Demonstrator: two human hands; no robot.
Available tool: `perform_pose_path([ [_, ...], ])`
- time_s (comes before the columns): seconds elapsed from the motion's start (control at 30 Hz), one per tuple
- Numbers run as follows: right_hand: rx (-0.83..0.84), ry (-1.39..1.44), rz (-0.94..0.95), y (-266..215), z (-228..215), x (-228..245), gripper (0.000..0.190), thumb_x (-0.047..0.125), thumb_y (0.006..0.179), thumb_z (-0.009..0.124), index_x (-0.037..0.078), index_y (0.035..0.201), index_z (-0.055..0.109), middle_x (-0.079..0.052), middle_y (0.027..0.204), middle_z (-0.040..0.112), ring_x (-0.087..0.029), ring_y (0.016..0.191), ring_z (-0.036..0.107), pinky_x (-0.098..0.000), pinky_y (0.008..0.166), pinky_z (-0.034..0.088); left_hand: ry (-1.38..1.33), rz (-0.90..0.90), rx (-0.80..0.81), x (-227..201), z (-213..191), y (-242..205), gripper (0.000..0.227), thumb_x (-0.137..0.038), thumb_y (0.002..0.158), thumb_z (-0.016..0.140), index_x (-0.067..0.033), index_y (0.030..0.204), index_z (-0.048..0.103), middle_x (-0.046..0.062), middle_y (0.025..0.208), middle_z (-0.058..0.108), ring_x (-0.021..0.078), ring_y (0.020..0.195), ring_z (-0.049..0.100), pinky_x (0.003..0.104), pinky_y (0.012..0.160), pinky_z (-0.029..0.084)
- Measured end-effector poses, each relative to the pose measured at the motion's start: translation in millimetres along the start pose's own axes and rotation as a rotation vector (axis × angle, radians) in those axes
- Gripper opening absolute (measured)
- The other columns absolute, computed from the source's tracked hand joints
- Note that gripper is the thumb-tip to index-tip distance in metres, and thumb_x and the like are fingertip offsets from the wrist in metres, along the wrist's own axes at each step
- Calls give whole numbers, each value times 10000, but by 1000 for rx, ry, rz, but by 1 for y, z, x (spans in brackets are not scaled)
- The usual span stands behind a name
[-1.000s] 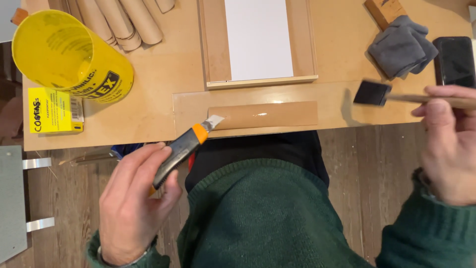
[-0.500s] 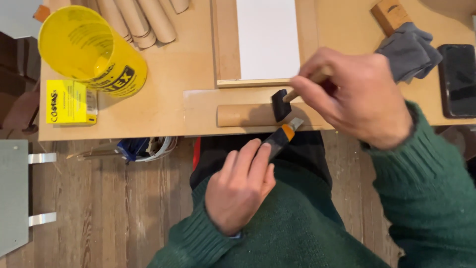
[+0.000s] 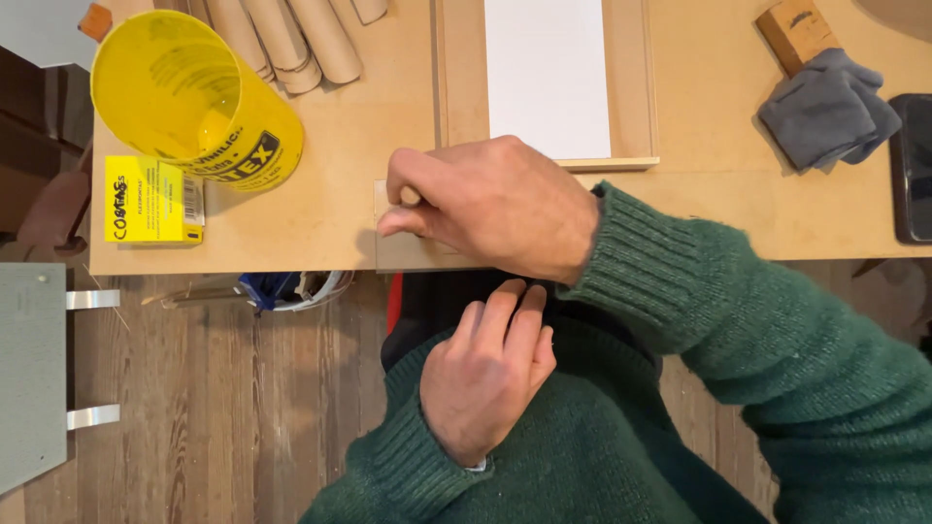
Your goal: Applying adhesive strips and kraft paper to seal the back of a picture frame.
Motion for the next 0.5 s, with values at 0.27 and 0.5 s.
perform_pose_path([
  [0.27, 234, -173, 158, -21, -36, -11, 323, 377, 1011, 640, 77, 910, 576, -76, 541, 601, -260, 439, 604, -396, 436, 485, -37, 5, -11, 6, 2, -2, 394, -184, 889, 725, -8, 1233, 651, 126, 1196, 643, 245, 848, 642, 329, 673, 563],
  [0.5, 182, -63, 53, 2, 15, 7, 349, 382, 1048, 612, 63, 918, 550, -64, 587, 587, -244, 471, 606, -381, 450, 492, -40, -11, -34, 7, -1, -4, 428, -173, 867, 732, -7, 1253, 649, 125, 1184, 644, 245, 843, 648, 341, 682, 561],
])
Point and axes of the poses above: each hand's wrist, its own y-axis towards the middle knuckle, its own z-axis out of the palm, x = y × z, the point moved 8 cm from there along y, towards the middle knuckle
